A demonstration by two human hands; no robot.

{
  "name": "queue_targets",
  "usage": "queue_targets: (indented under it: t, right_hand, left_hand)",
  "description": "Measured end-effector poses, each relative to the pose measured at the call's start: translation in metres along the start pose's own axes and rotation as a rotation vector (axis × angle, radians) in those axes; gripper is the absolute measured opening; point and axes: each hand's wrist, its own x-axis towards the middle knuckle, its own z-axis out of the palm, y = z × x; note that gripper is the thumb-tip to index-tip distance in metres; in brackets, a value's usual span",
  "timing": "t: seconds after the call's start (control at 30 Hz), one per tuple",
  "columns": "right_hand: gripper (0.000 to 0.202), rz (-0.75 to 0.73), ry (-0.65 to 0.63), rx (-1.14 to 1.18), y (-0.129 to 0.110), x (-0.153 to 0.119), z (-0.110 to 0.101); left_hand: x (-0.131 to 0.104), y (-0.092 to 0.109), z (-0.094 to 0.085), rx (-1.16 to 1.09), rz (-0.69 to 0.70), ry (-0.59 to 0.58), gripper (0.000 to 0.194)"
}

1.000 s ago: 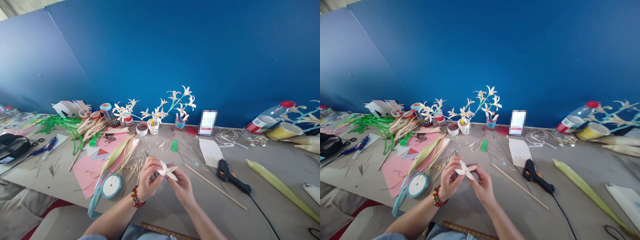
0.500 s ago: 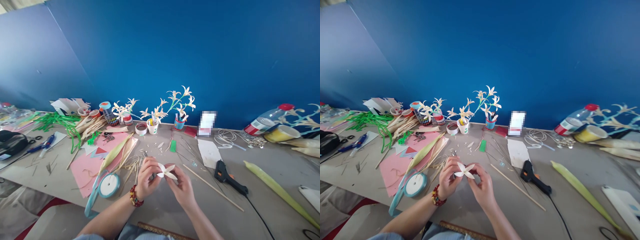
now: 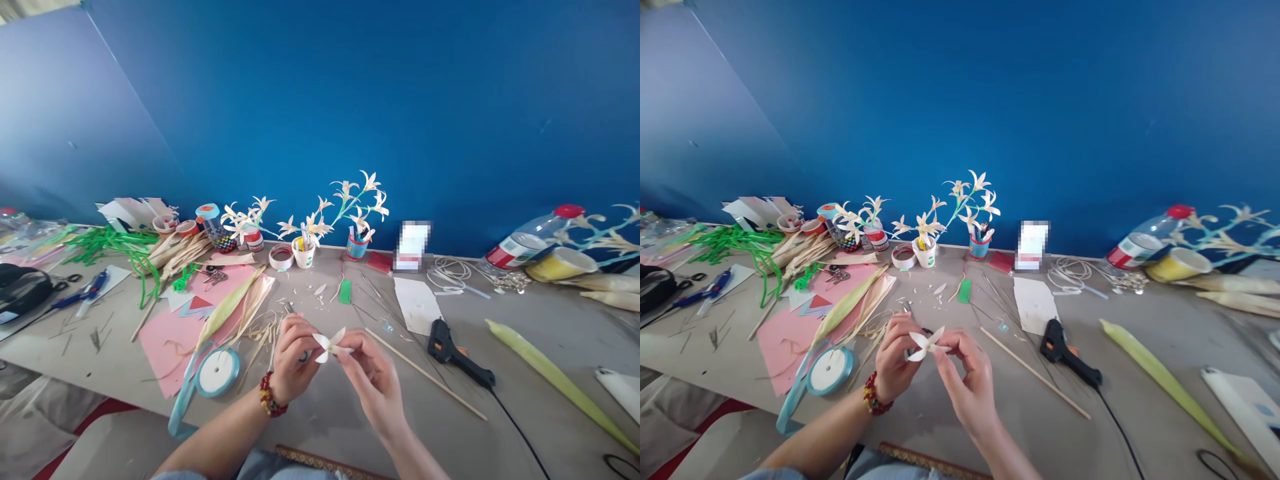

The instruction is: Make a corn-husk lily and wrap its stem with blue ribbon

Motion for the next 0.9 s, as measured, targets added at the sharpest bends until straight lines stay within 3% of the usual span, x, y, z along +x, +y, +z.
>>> queue_targets:
  t: [0.57,0.9]
  right_hand:
    - [0.019,0.26,-0.007,0.402,0.014,-0.003,0.009]
    - [0.019,0.271,0.003,0.428,0.009,-0.002,0.012]
  left_hand:
    - [0.0,0.002,0.002,-0.003,-0.007,0.06,0.009]
    - [-0.001,0.002,0.002,0.016,-0.011,0.052,0.008]
